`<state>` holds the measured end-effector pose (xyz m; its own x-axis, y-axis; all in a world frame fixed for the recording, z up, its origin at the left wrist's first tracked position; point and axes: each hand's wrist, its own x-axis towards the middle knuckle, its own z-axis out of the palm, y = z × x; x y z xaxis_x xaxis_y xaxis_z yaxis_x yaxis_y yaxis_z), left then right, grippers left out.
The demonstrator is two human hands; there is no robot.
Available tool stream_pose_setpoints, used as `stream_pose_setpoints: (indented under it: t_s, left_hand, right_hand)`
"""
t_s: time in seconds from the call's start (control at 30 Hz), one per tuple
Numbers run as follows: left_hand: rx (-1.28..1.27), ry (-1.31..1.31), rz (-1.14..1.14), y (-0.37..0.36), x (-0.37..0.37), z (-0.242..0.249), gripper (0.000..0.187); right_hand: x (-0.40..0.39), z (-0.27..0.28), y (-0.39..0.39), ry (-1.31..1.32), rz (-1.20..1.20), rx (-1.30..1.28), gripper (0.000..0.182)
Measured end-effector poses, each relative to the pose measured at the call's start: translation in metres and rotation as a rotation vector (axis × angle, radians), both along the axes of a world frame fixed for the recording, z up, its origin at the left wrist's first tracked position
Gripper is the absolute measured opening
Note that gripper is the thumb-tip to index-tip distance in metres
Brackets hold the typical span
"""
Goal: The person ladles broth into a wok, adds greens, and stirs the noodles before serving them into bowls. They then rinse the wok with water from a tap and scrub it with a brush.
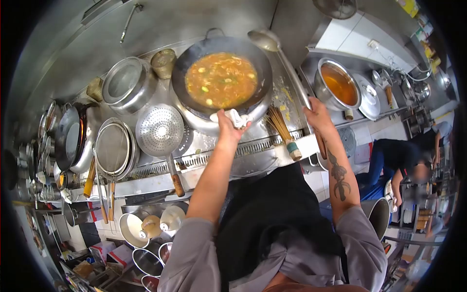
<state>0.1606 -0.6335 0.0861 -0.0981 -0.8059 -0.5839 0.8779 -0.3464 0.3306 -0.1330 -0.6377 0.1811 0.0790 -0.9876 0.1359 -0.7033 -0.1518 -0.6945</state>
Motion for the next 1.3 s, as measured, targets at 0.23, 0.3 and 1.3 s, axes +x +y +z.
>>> stream_pose_setpoints:
  t_s: [0.23, 0.3, 1.3]
  left_hand:
    - [-0.007, -0.073, 0.204, -0.003, -0.006, -0.010, 0.023]
    - [0.089, -0.030, 0.234, -0.012, -0.007, -0.016, 0.017]
    - [0.054, -0.155, 0.071, -0.022, 0.007, -0.036, 0.011]
  right_hand:
    - [0.072, 0.002, -0.066, 0.230, 0.142, -0.116, 0.045]
    - [0.088, -0.013, -0.092, 0.264, 0.171, -0.045, 0.045]
    - [0.128, -0.018, -0.006, 0.407, 0.522, 0.253, 0.048]
